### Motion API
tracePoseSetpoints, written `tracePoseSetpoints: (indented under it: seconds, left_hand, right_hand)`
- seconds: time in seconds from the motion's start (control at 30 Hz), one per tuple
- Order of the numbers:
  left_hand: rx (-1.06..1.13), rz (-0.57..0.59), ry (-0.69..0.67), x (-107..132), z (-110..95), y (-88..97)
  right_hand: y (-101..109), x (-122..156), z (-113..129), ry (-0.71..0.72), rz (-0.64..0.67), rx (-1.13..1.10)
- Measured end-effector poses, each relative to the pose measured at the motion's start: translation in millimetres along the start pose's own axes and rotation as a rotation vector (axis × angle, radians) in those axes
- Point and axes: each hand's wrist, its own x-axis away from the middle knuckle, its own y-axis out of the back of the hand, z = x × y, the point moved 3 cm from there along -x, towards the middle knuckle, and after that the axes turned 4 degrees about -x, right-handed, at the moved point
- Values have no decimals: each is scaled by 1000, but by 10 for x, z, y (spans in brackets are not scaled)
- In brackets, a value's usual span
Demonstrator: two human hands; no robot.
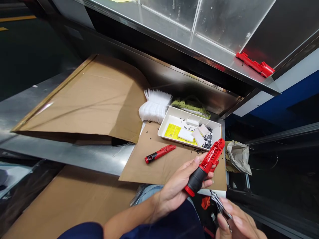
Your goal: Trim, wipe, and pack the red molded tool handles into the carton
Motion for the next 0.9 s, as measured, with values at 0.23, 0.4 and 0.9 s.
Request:
tracePoseSetpoints:
  seconds: [0.23,0.4,0.9]
  left_hand:
    - [0,27,-10,1,-36,-44]
    - [-17,36,3,-30,-10,-23]
    - [2,21,15,-56,52,37]
  right_hand:
    - [-112,-89,-24,79,97,-119]
    - [-162,-97,8,87,108,-75]
    - [-85,-49,22,39,-18,-78]
